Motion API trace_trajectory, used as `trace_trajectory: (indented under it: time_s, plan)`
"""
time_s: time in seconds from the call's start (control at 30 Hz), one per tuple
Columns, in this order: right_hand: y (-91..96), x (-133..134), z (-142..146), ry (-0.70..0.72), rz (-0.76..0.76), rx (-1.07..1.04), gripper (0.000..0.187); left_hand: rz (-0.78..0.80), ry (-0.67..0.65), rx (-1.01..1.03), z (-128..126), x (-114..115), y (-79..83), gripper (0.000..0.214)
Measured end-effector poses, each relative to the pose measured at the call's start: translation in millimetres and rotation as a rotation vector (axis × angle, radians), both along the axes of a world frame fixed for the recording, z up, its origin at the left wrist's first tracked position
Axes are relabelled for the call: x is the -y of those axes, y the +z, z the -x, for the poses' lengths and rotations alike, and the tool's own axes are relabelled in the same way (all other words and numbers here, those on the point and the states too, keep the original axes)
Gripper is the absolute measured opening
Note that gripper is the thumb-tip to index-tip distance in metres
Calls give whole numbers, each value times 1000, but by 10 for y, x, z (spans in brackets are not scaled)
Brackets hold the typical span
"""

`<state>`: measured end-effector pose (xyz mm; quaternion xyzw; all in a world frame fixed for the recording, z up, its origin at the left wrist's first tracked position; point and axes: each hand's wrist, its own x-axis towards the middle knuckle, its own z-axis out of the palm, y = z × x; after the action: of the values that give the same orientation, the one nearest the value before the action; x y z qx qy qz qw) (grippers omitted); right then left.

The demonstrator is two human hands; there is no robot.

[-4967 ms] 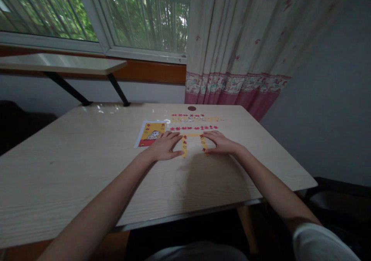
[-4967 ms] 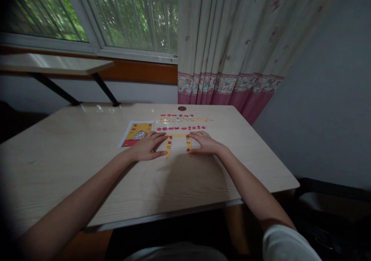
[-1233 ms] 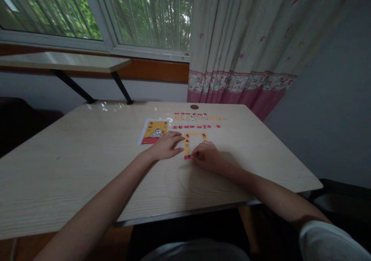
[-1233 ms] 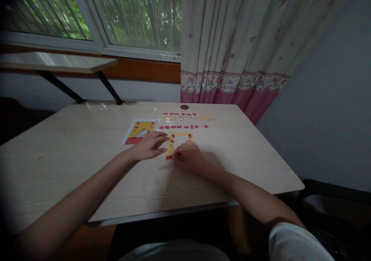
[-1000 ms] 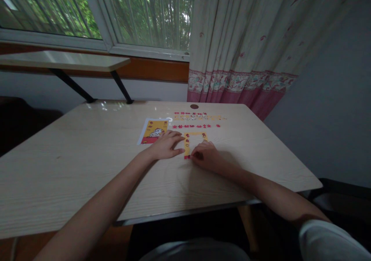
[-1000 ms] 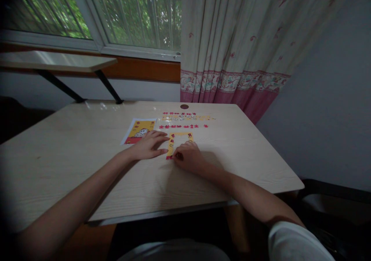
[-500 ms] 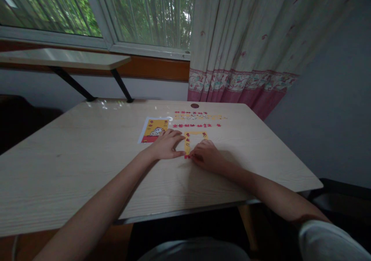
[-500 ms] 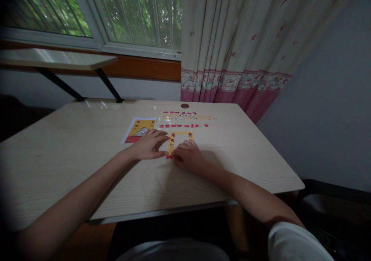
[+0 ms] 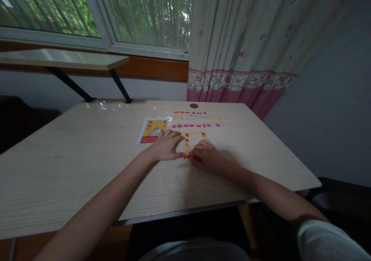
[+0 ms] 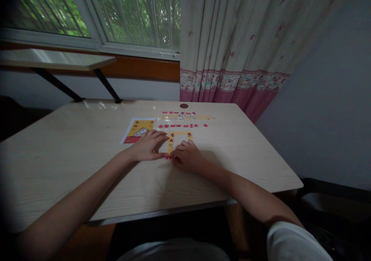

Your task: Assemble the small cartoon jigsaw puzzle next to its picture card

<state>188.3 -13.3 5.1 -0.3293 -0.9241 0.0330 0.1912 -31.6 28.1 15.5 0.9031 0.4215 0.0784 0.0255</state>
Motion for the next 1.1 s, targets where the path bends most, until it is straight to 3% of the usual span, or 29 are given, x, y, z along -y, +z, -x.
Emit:
trace_trajectory:
  time_s: [0.17, 0.47, 0.67, 0.87, 1.1]
  plan:
    - [30, -205, -133, -47, 41, -99, 16, 12, -12, 20, -3, 10, 18, 66]
    - [129, -1063, -532, -490, 1, 132, 27, -10, -36, 33, 29, -20, 4, 63]
    - [101, -1287, -545, -497, 85, 179, 24, -12, -28, 44, 27, -7, 13, 58]
    - [71, -1360, -578, -424, 225, -36, 13, -12, -21, 77, 19, -15, 19, 52]
    - [15, -960, -695, -352, 336, -486, 10, -43, -32, 246, -29, -36, 6, 30]
